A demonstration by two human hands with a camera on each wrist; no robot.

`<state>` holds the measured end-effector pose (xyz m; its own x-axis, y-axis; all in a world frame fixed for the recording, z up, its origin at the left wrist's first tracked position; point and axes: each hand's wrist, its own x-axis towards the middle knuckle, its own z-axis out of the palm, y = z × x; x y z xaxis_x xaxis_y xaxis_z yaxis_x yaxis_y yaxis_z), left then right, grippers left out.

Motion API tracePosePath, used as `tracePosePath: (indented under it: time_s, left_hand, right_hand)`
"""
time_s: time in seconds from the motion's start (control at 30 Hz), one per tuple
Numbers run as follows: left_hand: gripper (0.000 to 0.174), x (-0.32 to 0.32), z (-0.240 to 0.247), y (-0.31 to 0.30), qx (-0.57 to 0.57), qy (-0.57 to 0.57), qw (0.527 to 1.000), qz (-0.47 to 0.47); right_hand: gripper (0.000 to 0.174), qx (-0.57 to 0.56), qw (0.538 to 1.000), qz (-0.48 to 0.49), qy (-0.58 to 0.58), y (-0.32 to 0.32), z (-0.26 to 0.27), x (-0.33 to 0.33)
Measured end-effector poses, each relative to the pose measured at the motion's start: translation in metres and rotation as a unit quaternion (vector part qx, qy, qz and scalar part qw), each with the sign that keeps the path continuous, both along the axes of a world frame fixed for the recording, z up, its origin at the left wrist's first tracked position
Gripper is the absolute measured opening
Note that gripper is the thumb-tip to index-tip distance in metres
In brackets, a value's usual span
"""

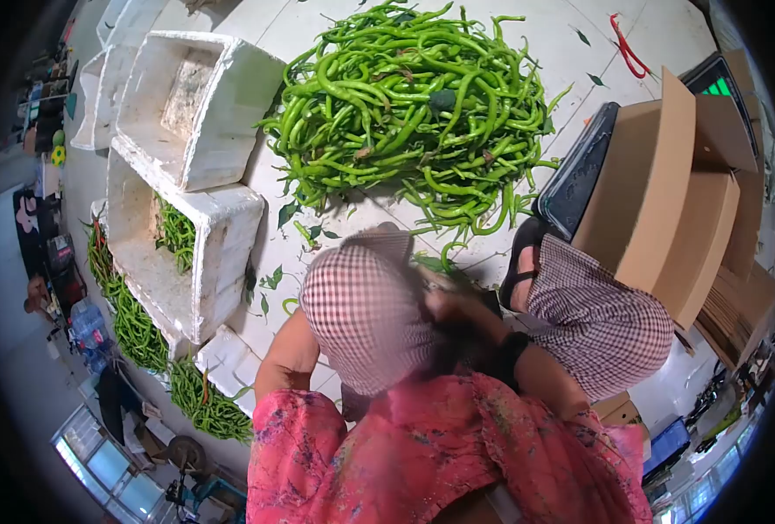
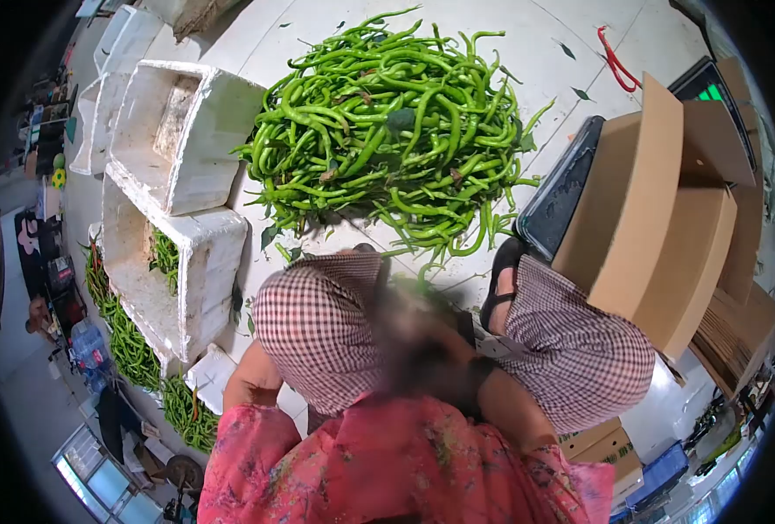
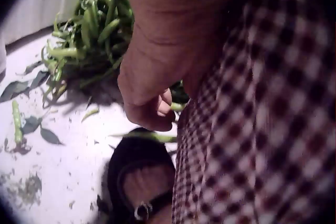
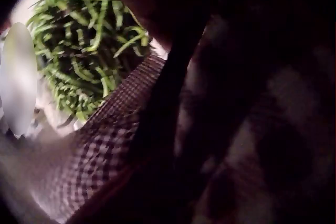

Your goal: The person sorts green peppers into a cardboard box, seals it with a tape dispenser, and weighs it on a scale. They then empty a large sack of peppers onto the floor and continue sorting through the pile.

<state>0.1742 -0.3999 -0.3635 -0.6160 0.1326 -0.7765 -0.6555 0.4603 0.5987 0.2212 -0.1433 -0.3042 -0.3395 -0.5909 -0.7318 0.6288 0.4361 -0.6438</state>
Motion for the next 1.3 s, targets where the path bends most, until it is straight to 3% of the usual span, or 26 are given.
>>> tracePosePath:
  time_s: [0.13, 0.33, 0.47, 0.57, 0.63, 0.7, 0.77, 0.83, 0.93, 0.97, 1.03, 1.1, 1.17, 1.23, 1.3]
  left_hand:
    - [0.027, 0.025, -0.009, 0.011, 0.013, -0.035, 0.998, -0.050]
    - [0.028, 0.028, 0.000, -0.033, 0.051, -0.011, 0.998, -0.046]
    - [0.029, -0.014, 0.054, -0.034, 0.081, 0.067, 0.994, 0.007]
    - [0.028, -0.046, 0.104, -0.015, 0.095, 0.162, 0.981, 0.054]
    - [0.026, -0.055, 0.126, 0.003, 0.114, 0.183, 0.972, 0.098]
    - [0.028, -0.067, 0.137, 0.016, 0.090, 0.218, 0.968, 0.088]
    - [0.027, -0.080, 0.146, 0.030, 0.068, 0.262, 0.959, 0.083]
    - [0.026, -0.096, 0.148, 0.045, 0.047, 0.303, 0.949, 0.076]
    - [0.028, -0.121, 0.146, 0.070, -0.003, 0.481, 0.876, 0.028]
    - [0.028, -0.129, 0.143, 0.078, -0.002, 0.479, 0.877, 0.025]
    - [0.027, -0.145, 0.136, 0.092, -0.070, 0.575, 0.815, -0.020]
    - [0.024, -0.160, 0.126, 0.101, -0.097, 0.587, 0.803, -0.034]
    - [0.021, -0.171, 0.119, 0.103, -0.175, 0.648, 0.735, -0.095]
    - [0.016, -0.171, 0.113, 0.104, -0.139, 0.597, 0.789, -0.047]
    - [0.014, -0.170, 0.119, 0.102, -0.114, 0.585, 0.803, -0.011]
  right_hand:
    - [0.028, -0.027, 0.990, 0.088, -0.108, 0.026, -0.009, 0.048]
    - [0.027, -0.084, 0.957, 0.198, -0.194, 0.000, -0.020, 0.094]
    - [0.027, -0.106, 0.942, 0.262, -0.179, 0.000, -0.035, 0.103]
    - [0.026, -0.085, 0.955, 0.272, -0.087, 0.006, -0.051, 0.085]
    - [0.026, -0.046, 0.972, 0.211, 0.098, 0.016, -0.064, 0.062]
    - [0.026, 0.006, 0.954, 0.057, 0.294, 0.022, -0.067, 0.034]
    - [0.025, -0.021, 0.967, -0.173, 0.186, 0.018, -0.055, 0.003]
    - [0.027, 0.033, 0.937, -0.347, 0.025, 0.008, 0.004, -0.040]
    - [0.031, 0.003, 0.926, -0.373, 0.065, 0.005, 0.028, -0.069]
    - [0.031, 0.003, 0.924, -0.376, 0.064, 0.006, 0.031, -0.074]
    - [0.033, -0.013, 0.912, -0.403, 0.076, 0.010, 0.033, -0.081]
    - [0.030, -0.001, 0.900, -0.432, 0.063, 0.015, 0.025, -0.091]
    - [0.028, 0.017, 0.870, -0.479, 0.111, 0.022, 0.024, -0.105]
    - [0.026, 0.031, 0.843, -0.518, 0.144, 0.026, 0.030, -0.120]
    - [0.029, 0.113, 0.833, -0.484, 0.245, 0.031, 0.039, -0.144]
